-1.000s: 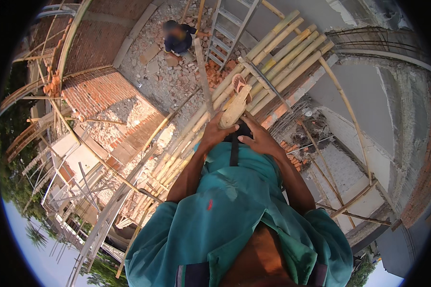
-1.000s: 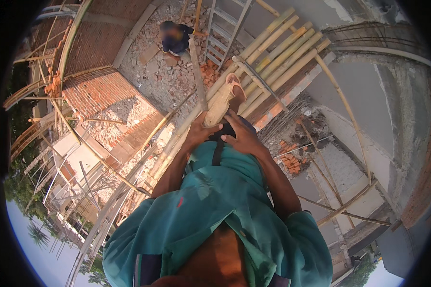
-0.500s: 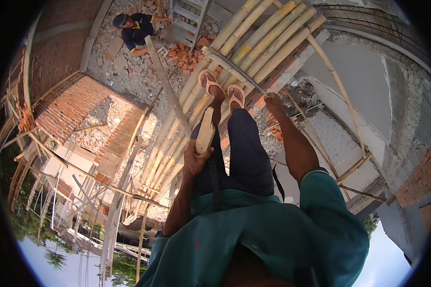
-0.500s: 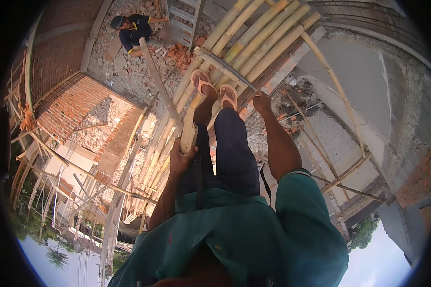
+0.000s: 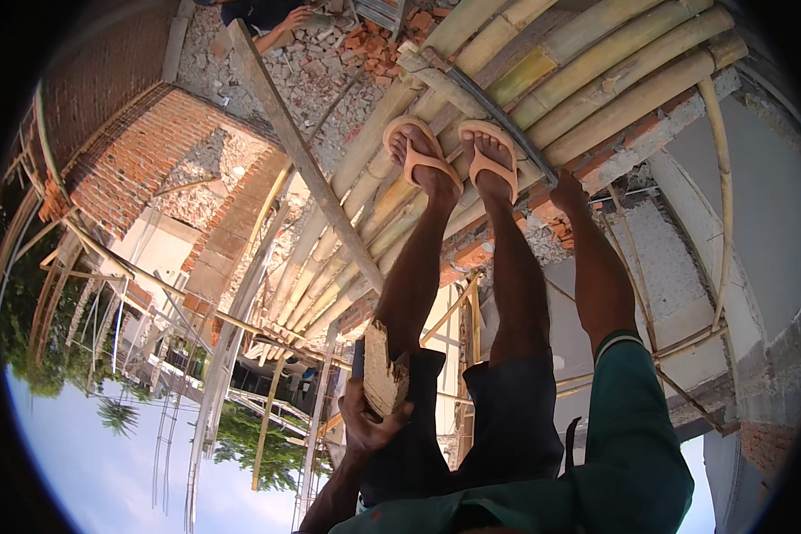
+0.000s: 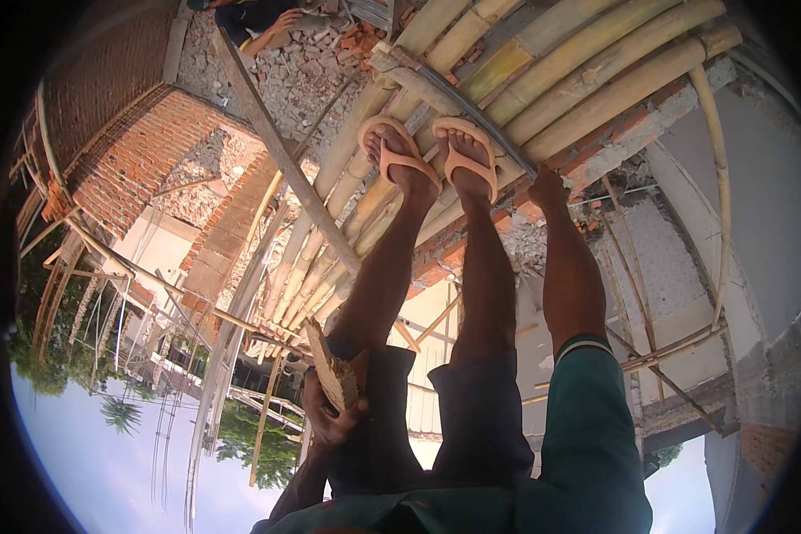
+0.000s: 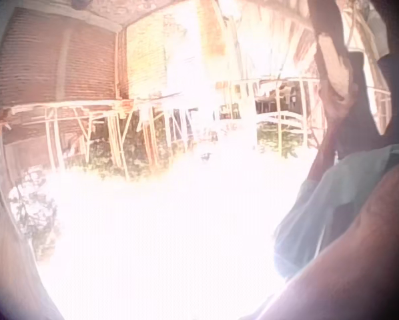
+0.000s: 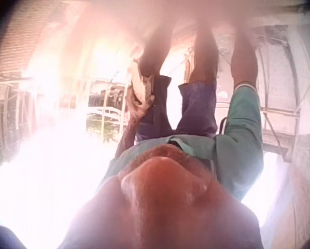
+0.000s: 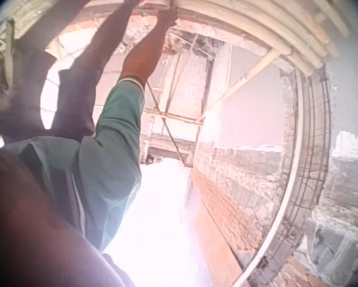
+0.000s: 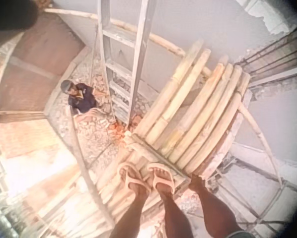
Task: The person positions bamboo poles on a bamboo scaffolding platform and secures them using wire and pliers. They repeatedly wrap wire around pole joints and twist it to tighten the connections.
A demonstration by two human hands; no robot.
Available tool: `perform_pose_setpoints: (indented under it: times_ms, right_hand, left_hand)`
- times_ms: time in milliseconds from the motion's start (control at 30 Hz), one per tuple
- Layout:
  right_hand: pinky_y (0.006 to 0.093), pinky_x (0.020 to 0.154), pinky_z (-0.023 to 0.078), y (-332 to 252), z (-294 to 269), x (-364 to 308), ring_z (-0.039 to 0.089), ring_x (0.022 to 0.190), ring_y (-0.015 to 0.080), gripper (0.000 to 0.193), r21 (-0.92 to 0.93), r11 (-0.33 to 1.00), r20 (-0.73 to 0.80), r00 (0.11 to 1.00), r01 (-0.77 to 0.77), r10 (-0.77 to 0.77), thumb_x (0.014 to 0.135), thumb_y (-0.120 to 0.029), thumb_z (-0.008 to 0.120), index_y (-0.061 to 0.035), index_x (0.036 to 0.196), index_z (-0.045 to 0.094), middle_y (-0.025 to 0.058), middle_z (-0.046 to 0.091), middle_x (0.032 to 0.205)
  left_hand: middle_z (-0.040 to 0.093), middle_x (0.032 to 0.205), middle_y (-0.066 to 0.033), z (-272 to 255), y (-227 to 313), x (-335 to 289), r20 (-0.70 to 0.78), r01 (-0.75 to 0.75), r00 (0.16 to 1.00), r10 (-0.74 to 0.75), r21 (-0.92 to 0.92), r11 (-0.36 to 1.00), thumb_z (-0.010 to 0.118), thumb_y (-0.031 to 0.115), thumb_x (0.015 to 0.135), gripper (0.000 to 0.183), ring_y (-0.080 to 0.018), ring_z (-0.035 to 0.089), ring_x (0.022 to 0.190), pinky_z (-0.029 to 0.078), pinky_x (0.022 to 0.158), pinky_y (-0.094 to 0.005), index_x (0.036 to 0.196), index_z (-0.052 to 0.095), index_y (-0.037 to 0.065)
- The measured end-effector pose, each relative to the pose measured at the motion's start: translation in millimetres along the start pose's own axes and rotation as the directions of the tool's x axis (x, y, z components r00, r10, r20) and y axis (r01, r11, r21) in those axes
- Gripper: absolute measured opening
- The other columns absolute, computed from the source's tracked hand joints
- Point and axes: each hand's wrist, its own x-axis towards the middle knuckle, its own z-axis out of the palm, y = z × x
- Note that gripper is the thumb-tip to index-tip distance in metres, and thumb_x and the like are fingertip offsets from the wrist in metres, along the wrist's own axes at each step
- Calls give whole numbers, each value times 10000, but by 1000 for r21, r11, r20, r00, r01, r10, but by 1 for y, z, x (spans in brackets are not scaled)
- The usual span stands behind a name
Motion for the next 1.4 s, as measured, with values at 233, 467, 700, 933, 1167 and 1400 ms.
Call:
perform_pose_setpoints:
  times_ms: [233, 467, 700, 933, 1167, 1400]
  right_hand:
    - [530, 883, 500, 28, 48, 21, 666, 1086, 374, 399, 304, 926, -128, 973, 223, -192, 981, -228, 655, -38, 1306, 525, 211, 661, 1159]
    - [409, 490, 429, 12, 1, -103, 552, 474, 233, 318, 186, 796, -560, 728, 576, -396, 931, -293, 762, -48, 823, 590, 108, 560, 584]
    - [458, 661, 529, -114, -115, -140, 714, 740, 377, 300, 185, 725, -360, 732, 664, -579, 891, -244, 749, 18, 987, 637, 213, 703, 809]
    - [368, 517, 405, -334, -193, -105, 495, 563, 162, 297, 196, 832, -24, 851, 519, -525, 832, -193, 796, 3, 812, 574, 55, 547, 672]
    - [267, 374, 339, -432, -194, -110, 432, 407, 89, 356, 239, 889, 178, 882, 391, -436, 866, -245, 830, -101, 726, 537, -6, 501, 559]
    - [246, 370, 367, -446, -178, -88, 430, 388, 77, 342, 125, 938, 198, 919, 322, -341, 900, -292, 804, -128, 749, 545, -27, 501, 537]
  left_hand:
    - [621, 987, -104, 3, 1, -6, -9, 46, 999, -46, 8, 999, 878, 410, 738, 661, -186, 626, 845, 518, 731, -363, 1139, 564, -11]
    - [714, 954, -123, 10, -12, -7, -104, 27, 994, -39, -111, 993, 881, 293, 743, 595, -199, 706, 870, 562, 786, -352, 1156, 586, -18]
    - [729, 1017, -127, 34, -18, -9, -77, 169, 976, -205, -335, 927, 881, 258, 778, 572, -185, 717, 900, 571, 825, -345, 1199, 607, -15]
    - [748, 1020, -132, 60, -29, -15, -173, 85, 974, -146, -318, 944, 877, 307, 780, 589, -266, 768, 926, 612, 814, -383, 1245, 613, 58]
    - [734, 1076, -114, 69, -57, -19, -243, 91, 938, -247, -514, 853, 866, 338, 776, 596, -270, 761, 906, 597, 800, -387, 1235, 623, 46]
    - [740, 948, -167, 62, -59, -16, -229, 101, 922, -313, -638, 764, 847, 387, 795, 636, -329, 754, 829, 597, 756, -409, 1290, 589, 82]
